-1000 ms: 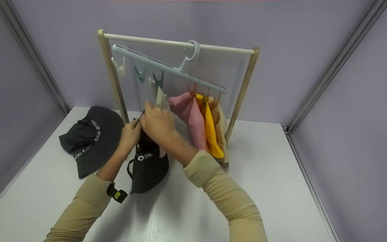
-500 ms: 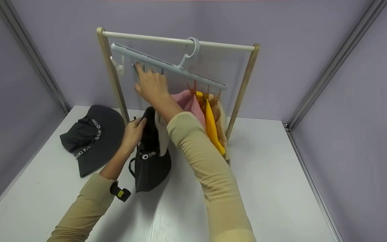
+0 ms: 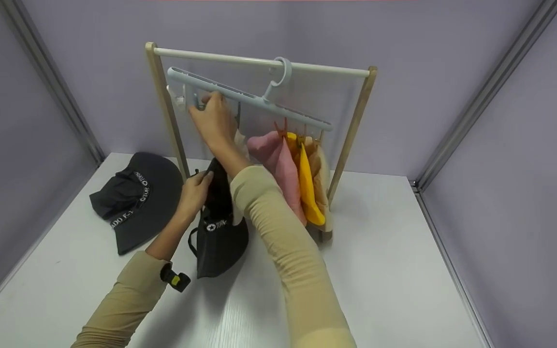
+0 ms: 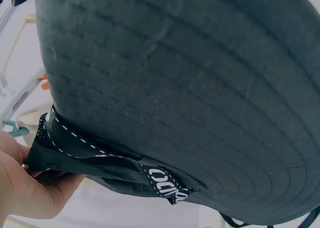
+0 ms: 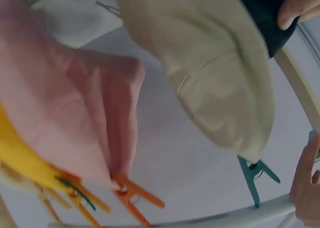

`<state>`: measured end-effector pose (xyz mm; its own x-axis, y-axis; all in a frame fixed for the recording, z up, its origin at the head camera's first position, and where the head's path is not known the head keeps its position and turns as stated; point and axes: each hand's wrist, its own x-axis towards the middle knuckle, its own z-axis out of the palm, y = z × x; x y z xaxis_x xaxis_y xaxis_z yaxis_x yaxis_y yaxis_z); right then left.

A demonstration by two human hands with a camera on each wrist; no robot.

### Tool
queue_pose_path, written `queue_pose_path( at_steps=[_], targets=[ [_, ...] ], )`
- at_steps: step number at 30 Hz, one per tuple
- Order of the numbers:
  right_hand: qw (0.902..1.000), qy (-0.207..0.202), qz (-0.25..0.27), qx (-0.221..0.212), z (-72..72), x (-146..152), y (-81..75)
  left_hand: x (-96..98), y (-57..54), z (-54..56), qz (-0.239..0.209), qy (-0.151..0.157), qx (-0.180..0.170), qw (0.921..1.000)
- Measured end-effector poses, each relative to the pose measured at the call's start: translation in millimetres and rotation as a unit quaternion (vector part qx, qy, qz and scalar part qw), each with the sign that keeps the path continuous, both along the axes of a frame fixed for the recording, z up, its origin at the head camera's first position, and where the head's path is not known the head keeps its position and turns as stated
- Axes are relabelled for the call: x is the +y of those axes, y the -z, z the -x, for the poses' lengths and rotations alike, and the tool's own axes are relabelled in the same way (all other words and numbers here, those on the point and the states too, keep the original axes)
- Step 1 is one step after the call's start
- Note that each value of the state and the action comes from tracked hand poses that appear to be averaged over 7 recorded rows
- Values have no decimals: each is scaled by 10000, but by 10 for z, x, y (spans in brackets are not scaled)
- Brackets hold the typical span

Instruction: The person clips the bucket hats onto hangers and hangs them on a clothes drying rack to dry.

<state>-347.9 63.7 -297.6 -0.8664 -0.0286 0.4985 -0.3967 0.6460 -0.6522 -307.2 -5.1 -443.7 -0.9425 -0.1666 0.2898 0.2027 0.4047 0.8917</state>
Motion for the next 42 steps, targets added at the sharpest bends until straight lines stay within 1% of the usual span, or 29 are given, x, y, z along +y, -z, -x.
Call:
queue_pose_path(
  at_steps=[2,4,6,7,9,12,15,18,21,23,24,26,27,29,33,35,37,40,42],
  targets=[
    [9960,-87,861,-231,-19,-18,6,-4,11,2,1,57,16,10000],
    [9868,-189,1524,-510,-32,-30,1,-3,20,-1,-7,114,16,9999],
    [9752,-329,2026,-823,-37,-37,-9,-3,27,-8,-23,155,16,9999],
    [9708,-387,2164,-961,-37,-39,-16,-3,28,-9,-22,151,21,9999],
    [9648,-474,2284,-1217,-35,-33,-31,-1,28,-16,-30,156,54,9999],
    [9631,-520,2241,-1400,-27,-19,-49,-3,40,-18,-16,155,117,9998],
    [9686,-487,2067,-1291,-11,7,-66,-5,52,-7,36,154,184,9997],
    [9788,-358,1695,-1090,-13,33,-69,-11,63,-3,53,116,262,9996],
    [9909,-133,1004,-887,-18,61,-58,-16,67,-10,76,45,353,9993],
    [9970,25,409,-653,-14,84,-49,-17,64,-17,114,-3,387,9992],
    [9985,120,69,-521,-9,98,-43,-18,62,-21,146,-26,394,9991],
    [9972,307,-631,-263,7,131,-30,-20,54,-27,199,-64,397,9990],
    [9940,417,-1005,-128,14,149,-25,-20,48,-29,219,-73,380,9990],
    [9837,606,-1694,37,22,194,-13,-11,36,-37,231,-82,350,9991],
    [9580,870,-2722,247,33,270,16,12,-3,-46,261,-90,375,9989],
    [9470,941,-3055,312,44,297,33,23,-31,-49,261,-108,447,9986],
    [9382,1012,-3284,399,52,318,57,34,-69,-53,260,-141,534,9981],
    [9308,1076,-3452,541,64,336,109,56,-131,-57,264,-186,673,9972],
    [9276,1124,-3504,646,66,340,145,79,-174,-62,324,-190,739,9966]
  ],
)
